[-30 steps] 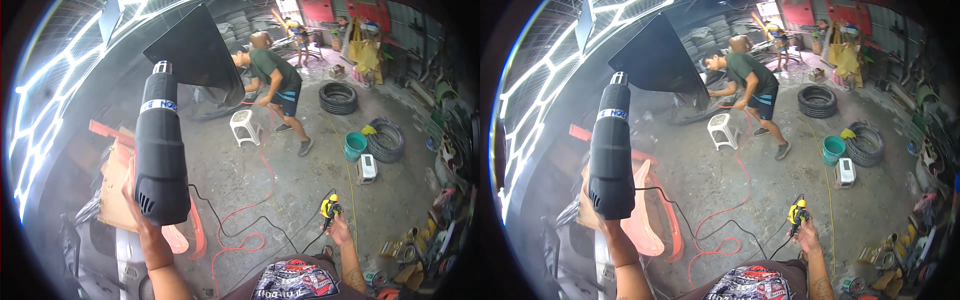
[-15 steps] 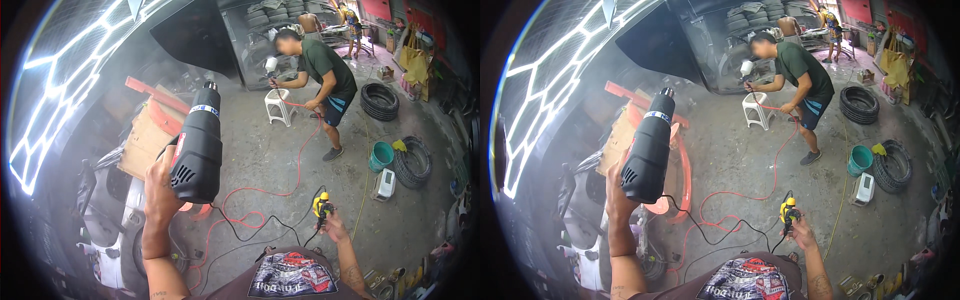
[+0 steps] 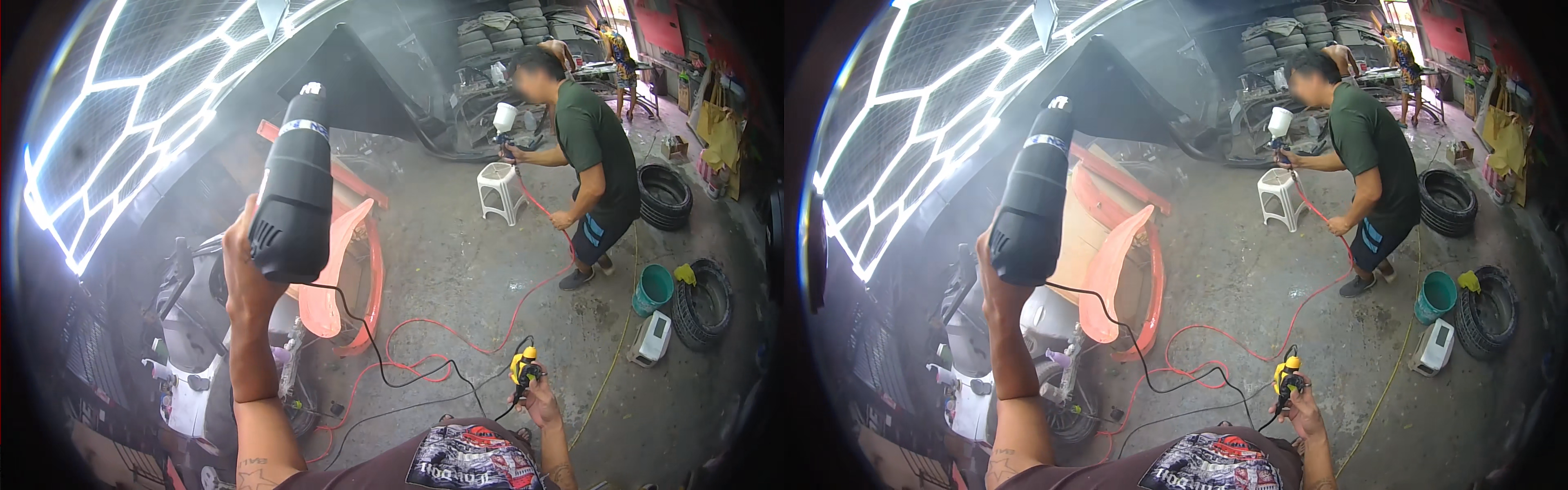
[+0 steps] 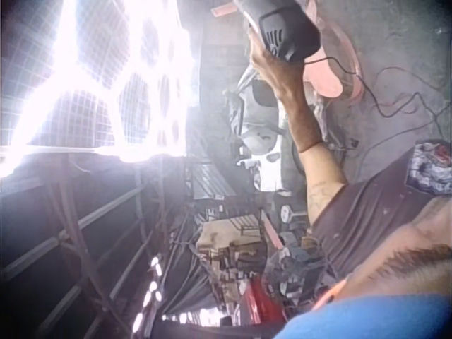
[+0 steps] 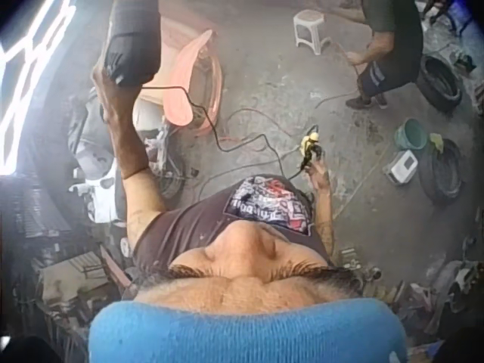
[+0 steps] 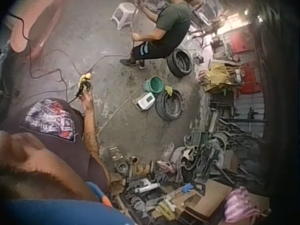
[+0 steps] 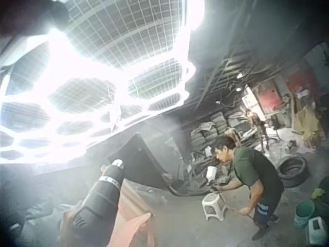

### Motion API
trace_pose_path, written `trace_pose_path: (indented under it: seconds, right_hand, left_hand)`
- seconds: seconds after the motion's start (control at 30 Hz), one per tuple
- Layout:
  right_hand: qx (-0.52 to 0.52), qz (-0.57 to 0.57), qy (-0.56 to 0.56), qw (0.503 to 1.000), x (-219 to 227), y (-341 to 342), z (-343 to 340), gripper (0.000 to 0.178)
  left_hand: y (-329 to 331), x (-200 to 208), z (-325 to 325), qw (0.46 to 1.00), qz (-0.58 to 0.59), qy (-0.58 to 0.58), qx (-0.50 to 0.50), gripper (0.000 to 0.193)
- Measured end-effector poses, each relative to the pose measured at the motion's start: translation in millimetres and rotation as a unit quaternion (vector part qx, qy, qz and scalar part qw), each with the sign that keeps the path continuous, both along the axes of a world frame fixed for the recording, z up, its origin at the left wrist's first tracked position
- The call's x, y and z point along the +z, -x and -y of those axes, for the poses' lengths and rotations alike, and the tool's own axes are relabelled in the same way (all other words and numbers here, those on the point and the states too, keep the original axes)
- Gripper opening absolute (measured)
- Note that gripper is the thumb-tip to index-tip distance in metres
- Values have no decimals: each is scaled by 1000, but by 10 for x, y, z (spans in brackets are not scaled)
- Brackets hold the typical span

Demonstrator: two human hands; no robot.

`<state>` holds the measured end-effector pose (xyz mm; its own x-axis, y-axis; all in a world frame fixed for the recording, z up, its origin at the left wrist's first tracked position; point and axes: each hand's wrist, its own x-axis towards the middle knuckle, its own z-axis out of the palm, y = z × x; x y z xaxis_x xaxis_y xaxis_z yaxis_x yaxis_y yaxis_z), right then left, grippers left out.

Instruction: The person heats a black car part with a heat gun and then monitors as another person paints a car part with a spray gun.

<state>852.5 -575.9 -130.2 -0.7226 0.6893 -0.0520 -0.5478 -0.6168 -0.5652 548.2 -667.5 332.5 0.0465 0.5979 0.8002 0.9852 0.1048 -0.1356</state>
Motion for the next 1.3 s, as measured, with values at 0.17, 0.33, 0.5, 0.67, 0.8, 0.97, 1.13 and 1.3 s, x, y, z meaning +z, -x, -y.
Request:
trace_pose_path:
  seconds: [0.17,0.33,0.5,0.67,0.8,0.97,1.13,1.3]
  right_hand:
    - [15,-5,-4,1000,-58,-19,-18,48]
    - [21,-18,4,1000,-91,11,-3,49]
    - [70,-7,-5,998,-131,78,68,48]
    - [97,2,-9,995,-9,310,268,46]
    - [131,31,-34,990,57,569,475,46]
    - [122,52,-39,990,214,894,789,46]
    - [91,63,-28,994,325,1302,1213,48]
    - [48,59,-14,997,508,1452,1556,49]
  left_hand:
    - [-88,77,-75,1000,14,21,11,35]
    - [-152,-130,-204,997,18,72,-16,51]
    - [-123,-327,-192,991,52,122,-8,43]
    - [181,-121,-46,997,28,52,-58,41]
    - [385,25,-6,996,47,19,-66,39]
    - [702,-138,-1,981,80,66,-166,38]
    - [1104,-366,-89,956,99,194,-198,39]
    - [1265,-504,-174,950,70,247,-180,40]
